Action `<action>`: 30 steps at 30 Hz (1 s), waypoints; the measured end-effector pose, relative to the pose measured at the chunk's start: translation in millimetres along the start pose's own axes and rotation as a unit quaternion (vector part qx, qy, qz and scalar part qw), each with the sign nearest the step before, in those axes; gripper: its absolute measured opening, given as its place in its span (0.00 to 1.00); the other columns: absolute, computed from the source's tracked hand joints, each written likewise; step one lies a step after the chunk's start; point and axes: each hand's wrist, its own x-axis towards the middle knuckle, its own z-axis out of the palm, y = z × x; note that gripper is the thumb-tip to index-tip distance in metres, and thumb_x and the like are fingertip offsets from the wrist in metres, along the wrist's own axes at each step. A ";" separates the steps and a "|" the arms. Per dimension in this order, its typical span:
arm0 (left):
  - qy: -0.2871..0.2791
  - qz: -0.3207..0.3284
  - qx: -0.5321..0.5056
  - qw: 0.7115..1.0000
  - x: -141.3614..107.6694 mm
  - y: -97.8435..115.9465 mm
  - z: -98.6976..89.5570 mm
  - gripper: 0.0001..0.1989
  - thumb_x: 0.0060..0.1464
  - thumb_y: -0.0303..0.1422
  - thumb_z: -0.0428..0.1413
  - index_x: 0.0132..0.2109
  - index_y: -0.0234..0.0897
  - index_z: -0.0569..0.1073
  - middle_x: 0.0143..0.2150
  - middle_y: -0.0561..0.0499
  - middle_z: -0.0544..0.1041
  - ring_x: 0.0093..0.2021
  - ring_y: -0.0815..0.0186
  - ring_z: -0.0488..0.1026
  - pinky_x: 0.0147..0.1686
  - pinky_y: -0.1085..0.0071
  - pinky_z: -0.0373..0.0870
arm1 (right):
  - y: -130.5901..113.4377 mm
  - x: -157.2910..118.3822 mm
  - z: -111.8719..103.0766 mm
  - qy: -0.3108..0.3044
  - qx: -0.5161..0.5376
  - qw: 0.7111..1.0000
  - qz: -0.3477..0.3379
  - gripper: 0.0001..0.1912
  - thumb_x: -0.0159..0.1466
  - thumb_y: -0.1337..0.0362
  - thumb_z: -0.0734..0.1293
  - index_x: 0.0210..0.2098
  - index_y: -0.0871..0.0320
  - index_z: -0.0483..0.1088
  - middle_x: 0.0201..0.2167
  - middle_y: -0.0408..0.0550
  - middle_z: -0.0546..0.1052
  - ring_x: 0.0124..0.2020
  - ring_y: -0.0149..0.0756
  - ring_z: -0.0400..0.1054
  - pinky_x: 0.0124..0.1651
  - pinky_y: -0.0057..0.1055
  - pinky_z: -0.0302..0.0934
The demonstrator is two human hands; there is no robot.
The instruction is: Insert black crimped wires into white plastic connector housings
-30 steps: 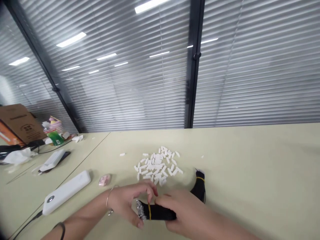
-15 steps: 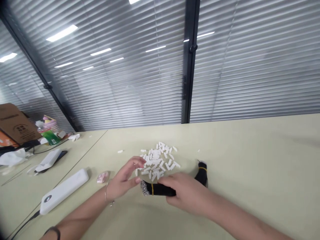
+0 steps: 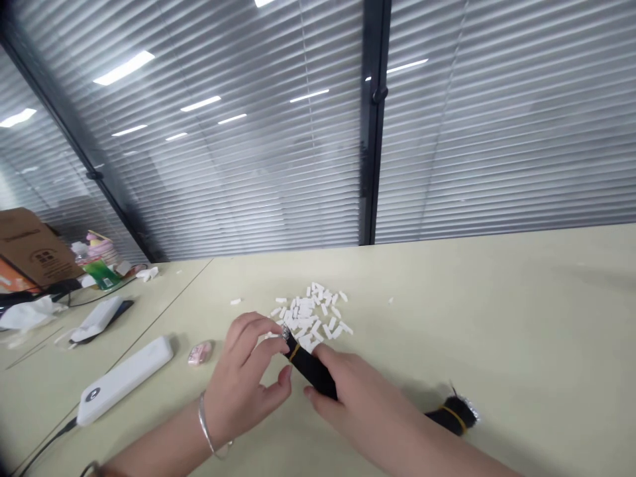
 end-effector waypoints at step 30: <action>0.151 0.063 0.097 0.982 32.2 23.3 7.4 0.07 0.57 0.19 0.55 0.41 0.34 0.71 0.39 0.46 0.76 0.44 0.59 0.69 0.50 0.56 0.67 | -21.1 -19.0 -11.6 0.126 0.042 0.991 -0.029 0.15 0.60 0.49 0.53 0.32 0.54 0.55 0.22 0.45 0.67 0.22 0.35 0.60 0.26 0.30 0.54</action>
